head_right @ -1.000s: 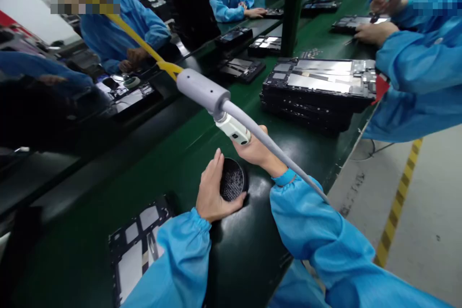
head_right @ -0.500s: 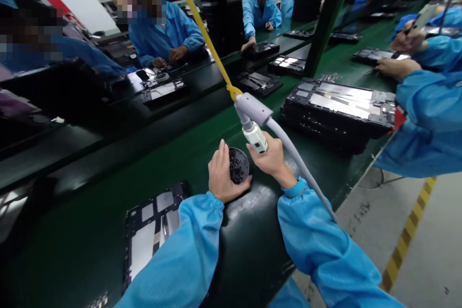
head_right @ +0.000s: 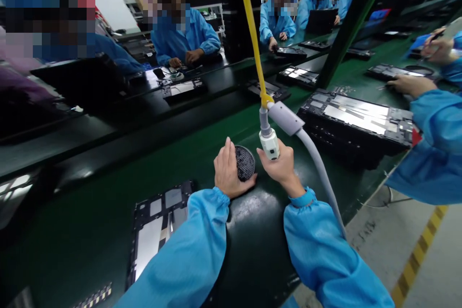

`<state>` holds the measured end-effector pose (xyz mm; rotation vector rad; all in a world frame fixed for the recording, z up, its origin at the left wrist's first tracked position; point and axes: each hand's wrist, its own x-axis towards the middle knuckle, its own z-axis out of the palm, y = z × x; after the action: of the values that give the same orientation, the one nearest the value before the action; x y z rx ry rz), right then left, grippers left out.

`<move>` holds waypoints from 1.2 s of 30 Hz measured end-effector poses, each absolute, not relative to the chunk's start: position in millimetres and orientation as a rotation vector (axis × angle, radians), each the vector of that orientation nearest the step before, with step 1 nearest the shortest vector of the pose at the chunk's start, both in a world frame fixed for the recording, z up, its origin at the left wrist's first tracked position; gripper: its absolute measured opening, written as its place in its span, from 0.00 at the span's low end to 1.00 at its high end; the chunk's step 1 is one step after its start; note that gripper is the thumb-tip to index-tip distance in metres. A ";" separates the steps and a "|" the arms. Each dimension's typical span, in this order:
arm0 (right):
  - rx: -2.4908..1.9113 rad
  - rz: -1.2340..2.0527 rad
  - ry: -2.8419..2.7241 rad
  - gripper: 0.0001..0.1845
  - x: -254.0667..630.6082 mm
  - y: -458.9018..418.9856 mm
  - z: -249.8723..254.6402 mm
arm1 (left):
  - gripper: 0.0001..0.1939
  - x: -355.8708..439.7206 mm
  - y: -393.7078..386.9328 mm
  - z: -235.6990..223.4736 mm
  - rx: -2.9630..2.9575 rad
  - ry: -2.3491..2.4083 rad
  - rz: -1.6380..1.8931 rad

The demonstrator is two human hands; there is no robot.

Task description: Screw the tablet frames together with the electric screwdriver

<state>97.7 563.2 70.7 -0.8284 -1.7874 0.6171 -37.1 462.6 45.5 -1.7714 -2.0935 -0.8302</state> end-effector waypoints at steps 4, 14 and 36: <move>-0.828 0.622 -1.785 0.12 96.2 564.0 69.0 | 0.56 -42.9 467.5 46.7 -1.797 -2.132 -0.785; -0.790 0.601 -1.819 0.12 92.4 562.6 66.4 | 0.58 -46.4 476.0 56.3 -1.592 -2.511 -0.681; -0.625 0.750 -1.824 0.08 81.5 558.0 75.9 | 0.16 -20.3 340.9 111.4 -2.150 -2.611 -0.162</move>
<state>81.5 558.0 75.9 -0.6251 -1.8238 0.7503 -20.3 340.9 111.4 -2.1496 -2.6108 -0.1620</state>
